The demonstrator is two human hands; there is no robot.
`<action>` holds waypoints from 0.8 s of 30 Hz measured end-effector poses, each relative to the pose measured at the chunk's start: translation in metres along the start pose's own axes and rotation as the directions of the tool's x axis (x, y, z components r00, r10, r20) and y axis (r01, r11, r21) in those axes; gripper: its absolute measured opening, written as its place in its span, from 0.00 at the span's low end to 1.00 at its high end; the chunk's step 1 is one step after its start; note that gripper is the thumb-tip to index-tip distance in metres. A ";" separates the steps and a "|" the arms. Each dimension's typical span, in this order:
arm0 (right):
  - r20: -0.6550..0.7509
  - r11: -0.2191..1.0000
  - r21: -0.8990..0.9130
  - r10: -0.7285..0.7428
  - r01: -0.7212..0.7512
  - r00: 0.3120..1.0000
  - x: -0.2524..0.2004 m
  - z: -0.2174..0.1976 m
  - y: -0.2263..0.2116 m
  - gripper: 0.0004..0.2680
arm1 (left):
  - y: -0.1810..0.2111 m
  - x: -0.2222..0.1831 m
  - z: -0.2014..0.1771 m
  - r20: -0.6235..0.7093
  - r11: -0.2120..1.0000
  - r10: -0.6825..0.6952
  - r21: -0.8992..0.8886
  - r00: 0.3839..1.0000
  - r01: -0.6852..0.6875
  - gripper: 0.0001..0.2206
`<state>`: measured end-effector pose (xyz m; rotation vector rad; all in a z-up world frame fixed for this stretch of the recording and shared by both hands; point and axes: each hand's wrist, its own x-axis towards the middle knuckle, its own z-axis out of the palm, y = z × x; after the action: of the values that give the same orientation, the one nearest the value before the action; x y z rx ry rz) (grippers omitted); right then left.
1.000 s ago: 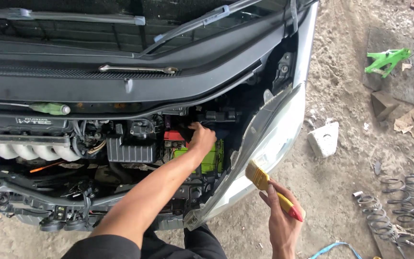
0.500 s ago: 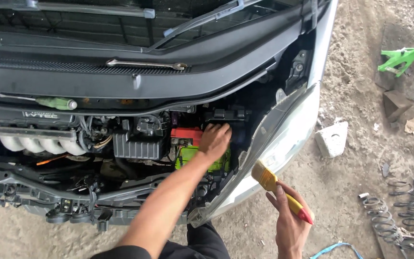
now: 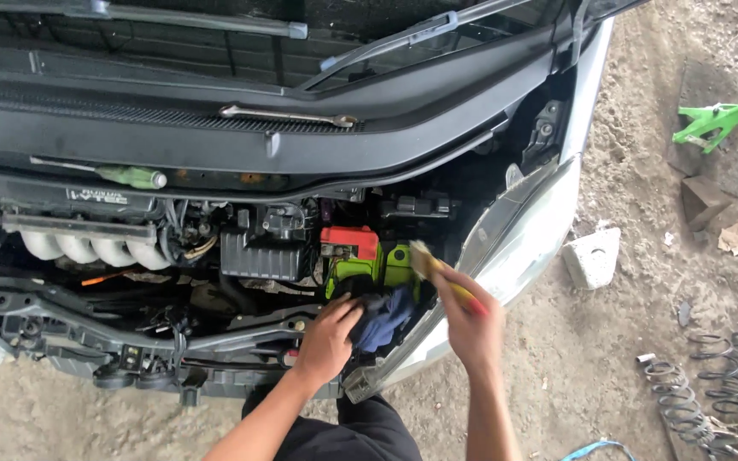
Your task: The person cleans the engine bay of a car with the hood open. They use a brush to scrub various components and a blue cloth to wipe away dust and debris from the engine cover, battery area, and surrounding parts.
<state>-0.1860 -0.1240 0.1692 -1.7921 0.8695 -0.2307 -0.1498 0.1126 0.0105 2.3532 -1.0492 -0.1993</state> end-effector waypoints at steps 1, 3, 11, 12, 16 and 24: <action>0.082 0.998 -0.037 -0.055 0.058 0.995 0.011 0.013 0.003 0.10 | 0.003 -0.003 0.001 0.066 0.976 -0.171 -0.122 0.983 0.178 0.28; 0.161 0.991 -0.072 -0.098 0.111 0.982 0.028 0.042 0.026 0.11 | 0.026 -0.001 -0.019 0.159 0.907 -0.322 -0.231 0.933 0.352 0.29; 0.102 0.882 -0.349 -0.301 0.317 0.948 0.040 0.079 0.051 0.02 | 0.045 0.014 -0.076 0.364 -0.064 -0.822 -0.823 0.438 0.564 0.26; 0.101 0.883 -0.349 -0.299 0.315 0.949 0.039 0.083 0.064 0.02 | 0.043 0.009 -0.078 0.366 -0.064 -0.821 -0.822 0.438 0.566 0.26; 0.201 0.835 -0.486 -0.180 0.257 0.963 0.025 0.085 0.052 0.06 | 0.026 -0.006 -0.080 0.423 -0.216 -0.814 -0.857 0.397 0.468 0.24; 0.125 0.879 -0.446 -0.125 0.169 0.984 0.010 0.079 0.069 0.08 | 0.002 -0.037 -0.070 0.403 -0.126 -0.818 -0.822 0.410 0.555 0.25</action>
<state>-0.1667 -0.0832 0.0745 -2.2942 0.7614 -0.0373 -0.1524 0.1679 0.0675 1.4459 0.6416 -0.6658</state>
